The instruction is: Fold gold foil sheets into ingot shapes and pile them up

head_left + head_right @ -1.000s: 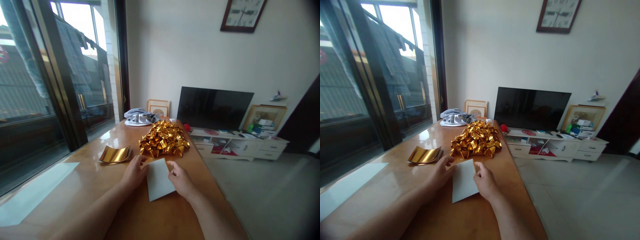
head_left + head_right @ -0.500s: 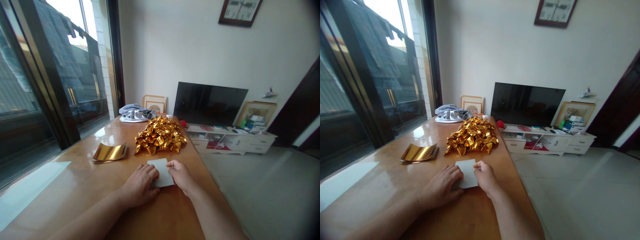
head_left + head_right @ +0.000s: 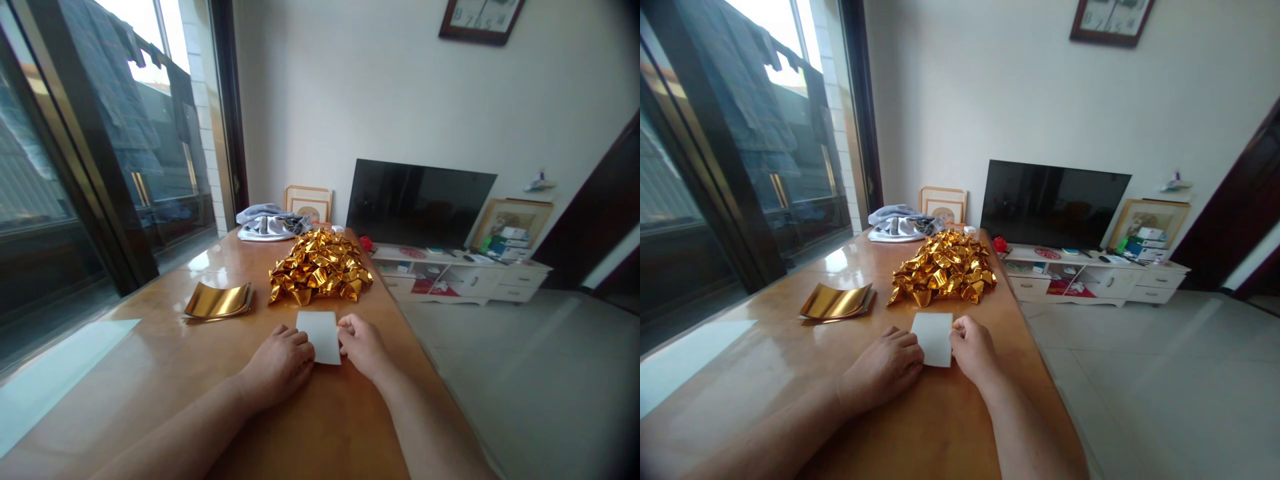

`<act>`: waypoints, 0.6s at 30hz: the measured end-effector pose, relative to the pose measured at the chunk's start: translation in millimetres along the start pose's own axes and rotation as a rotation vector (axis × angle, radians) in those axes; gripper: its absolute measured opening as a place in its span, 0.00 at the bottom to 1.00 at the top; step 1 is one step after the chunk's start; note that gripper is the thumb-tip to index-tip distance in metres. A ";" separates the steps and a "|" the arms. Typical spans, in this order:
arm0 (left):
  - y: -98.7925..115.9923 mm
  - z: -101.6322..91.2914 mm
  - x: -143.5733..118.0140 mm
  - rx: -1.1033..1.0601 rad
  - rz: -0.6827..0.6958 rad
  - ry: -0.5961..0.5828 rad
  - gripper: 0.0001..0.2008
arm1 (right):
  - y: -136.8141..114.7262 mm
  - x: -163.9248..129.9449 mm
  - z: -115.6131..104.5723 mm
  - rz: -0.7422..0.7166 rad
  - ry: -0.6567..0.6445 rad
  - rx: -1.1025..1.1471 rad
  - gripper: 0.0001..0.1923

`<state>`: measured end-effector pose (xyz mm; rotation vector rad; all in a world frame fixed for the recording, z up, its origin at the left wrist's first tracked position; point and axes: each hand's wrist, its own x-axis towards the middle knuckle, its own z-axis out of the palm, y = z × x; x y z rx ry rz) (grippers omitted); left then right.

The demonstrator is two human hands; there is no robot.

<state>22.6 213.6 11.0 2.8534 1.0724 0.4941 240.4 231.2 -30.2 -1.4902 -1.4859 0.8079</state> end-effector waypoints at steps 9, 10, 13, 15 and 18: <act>-4.1 2.4 0.2 0.011 -0.051 -0.005 0.08 | -17.2 -13.3 -8.6 -0.343 -0.089 -0.193 0.04; -4.7 2.7 0.1 0.001 -0.058 -0.005 0.08 | -18.4 -15.4 -8.8 -0.354 -0.124 -0.199 0.04; -6.9 4.9 0.3 -0.043 -0.080 0.004 0.08 | -19.4 -19.7 -11.0 -0.347 -0.191 -0.203 0.05; -8.5 6.9 0.7 -0.073 -0.098 0.008 0.09 | -18.6 -20.8 -12.9 -0.331 -0.216 -0.204 0.05; -10.7 8.7 1.4 -0.124 -0.128 0.011 0.09 | -16.8 -20.6 -14.8 -0.308 -0.251 -0.236 0.03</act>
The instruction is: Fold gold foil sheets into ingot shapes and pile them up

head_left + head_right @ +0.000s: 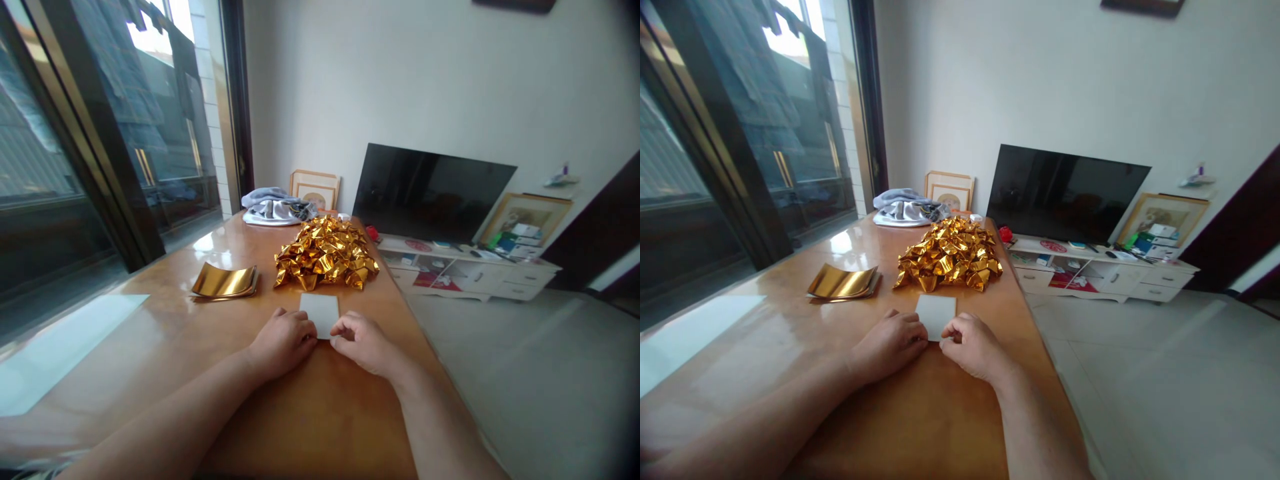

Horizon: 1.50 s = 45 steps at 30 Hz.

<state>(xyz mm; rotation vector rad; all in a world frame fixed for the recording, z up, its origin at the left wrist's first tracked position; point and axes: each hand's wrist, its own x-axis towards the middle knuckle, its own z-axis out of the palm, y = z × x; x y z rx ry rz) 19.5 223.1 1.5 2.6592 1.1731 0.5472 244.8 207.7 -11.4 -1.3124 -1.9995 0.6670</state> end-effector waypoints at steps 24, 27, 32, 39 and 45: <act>-17.4 -1.6 4.1 -0.215 -0.281 0.014 0.08 | 14.1 4.1 9.8 0.147 0.055 -0.067 0.11; -21.2 0.3 4.7 -0.253 -0.293 0.015 0.10 | 14.7 3.6 10.4 0.163 0.052 -0.062 0.10; -26.9 -0.5 5.5 -0.292 -0.318 0.003 0.12 | 12.9 3.0 9.2 0.180 0.046 -0.074 0.09; -25.6 -8.2 3.9 -0.319 -0.260 -0.055 0.10 | 9.1 2.8 7.8 0.192 0.035 -0.094 0.10; -25.0 -5.8 3.1 -0.274 -0.246 -0.078 0.09 | 10.7 3.2 9.3 0.208 0.027 -0.092 0.09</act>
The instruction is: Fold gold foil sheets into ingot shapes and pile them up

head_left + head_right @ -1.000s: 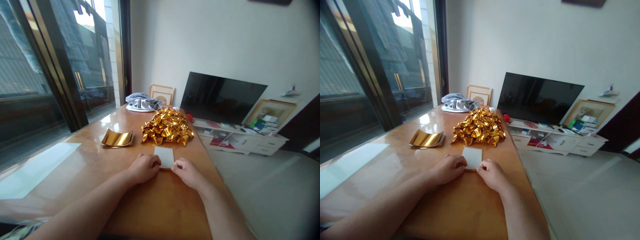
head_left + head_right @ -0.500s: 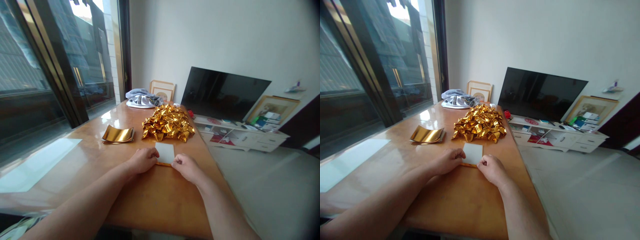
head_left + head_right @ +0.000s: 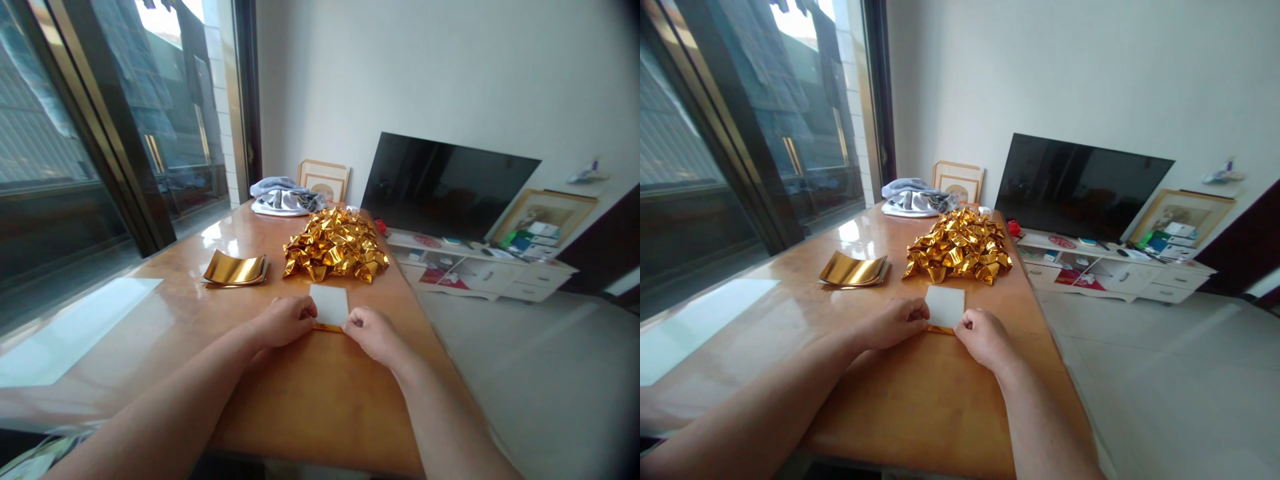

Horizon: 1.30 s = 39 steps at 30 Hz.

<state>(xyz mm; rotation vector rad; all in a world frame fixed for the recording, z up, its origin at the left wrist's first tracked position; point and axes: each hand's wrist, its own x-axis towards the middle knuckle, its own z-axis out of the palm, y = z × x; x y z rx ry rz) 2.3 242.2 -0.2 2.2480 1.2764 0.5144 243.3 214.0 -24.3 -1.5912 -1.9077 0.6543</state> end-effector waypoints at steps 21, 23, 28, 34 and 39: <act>5.8 4.7 2.0 0.165 -0.010 -0.002 0.08 | -8.3 -1.0 -0.8 -0.003 0.045 -0.120 0.10; 5.3 5.1 2.3 0.173 -0.014 0.002 0.07 | -8.9 -1.3 -0.6 0.002 0.047 -0.127 0.10; 2.9 7.2 2.9 0.160 -0.013 0.001 0.08 | -9.6 -1.3 -0.6 -0.009 0.059 -0.154 0.08; 0.0 8.7 2.2 0.129 0.031 0.034 0.12 | -7.6 -0.9 0.8 -0.038 0.071 -0.175 0.08; 4.2 2.8 -2.0 0.233 0.198 0.023 0.22 | -8.3 -2.4 1.3 -0.040 0.086 -0.196 0.07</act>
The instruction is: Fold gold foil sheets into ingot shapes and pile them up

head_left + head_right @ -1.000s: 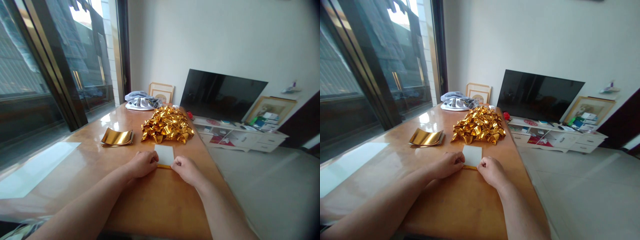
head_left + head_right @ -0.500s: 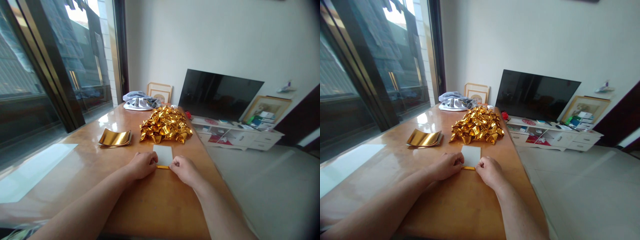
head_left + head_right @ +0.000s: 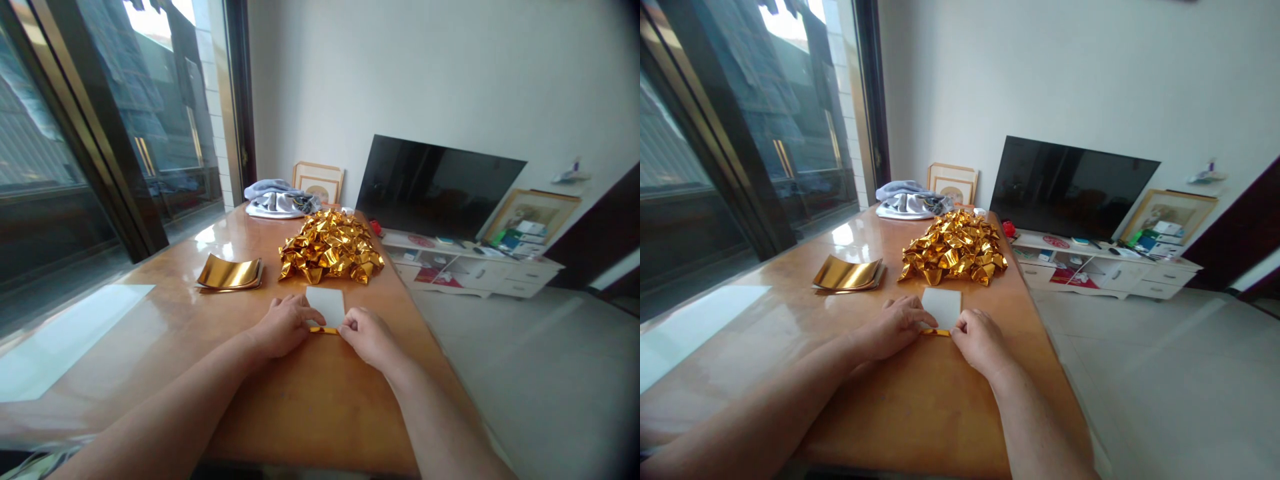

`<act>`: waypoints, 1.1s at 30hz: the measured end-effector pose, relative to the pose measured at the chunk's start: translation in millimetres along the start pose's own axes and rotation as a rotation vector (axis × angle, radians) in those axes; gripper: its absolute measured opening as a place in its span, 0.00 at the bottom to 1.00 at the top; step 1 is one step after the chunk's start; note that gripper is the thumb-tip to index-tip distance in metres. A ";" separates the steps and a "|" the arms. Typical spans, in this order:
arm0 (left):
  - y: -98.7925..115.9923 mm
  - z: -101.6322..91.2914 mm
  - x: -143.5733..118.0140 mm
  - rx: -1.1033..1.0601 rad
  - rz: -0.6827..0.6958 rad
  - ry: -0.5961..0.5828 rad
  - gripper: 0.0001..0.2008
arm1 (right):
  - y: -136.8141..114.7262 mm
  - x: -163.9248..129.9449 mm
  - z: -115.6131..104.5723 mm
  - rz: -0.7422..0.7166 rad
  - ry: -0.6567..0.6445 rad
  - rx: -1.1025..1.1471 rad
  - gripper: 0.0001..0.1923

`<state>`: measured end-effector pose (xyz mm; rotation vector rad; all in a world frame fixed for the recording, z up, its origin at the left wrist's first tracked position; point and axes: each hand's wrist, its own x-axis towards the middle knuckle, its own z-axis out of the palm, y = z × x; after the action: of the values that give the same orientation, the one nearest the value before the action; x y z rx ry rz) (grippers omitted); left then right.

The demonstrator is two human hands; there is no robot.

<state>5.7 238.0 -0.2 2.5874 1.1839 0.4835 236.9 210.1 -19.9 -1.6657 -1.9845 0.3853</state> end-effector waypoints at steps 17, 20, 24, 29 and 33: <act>7.1 -5.3 -2.9 0.148 0.134 -0.064 0.19 | -8.3 -15.8 -11.4 -0.101 0.085 -0.137 0.04; 7.1 -6.1 -3.1 0.157 0.139 -0.076 0.20 | -26.7 -24.4 -15.1 -0.253 0.002 -0.179 0.08; 5.4 -5.0 -2.5 0.144 0.140 -0.074 0.20 | -44.4 -35.3 -17.8 -0.274 -0.055 -0.270 0.10; 2.3 -2.2 -1.8 0.136 0.152 -0.057 0.18 | -48.5 -42.2 -21.9 -0.235 -0.089 -0.372 0.12; 1.7 -2.1 -2.2 0.136 0.154 -0.052 0.18 | -45.1 -45.8 -28.3 -0.202 -0.082 -0.454 0.13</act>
<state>4.6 235.4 2.0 2.8033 1.0394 0.3761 220.4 153.3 17.9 -1.7004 -2.4075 -0.0820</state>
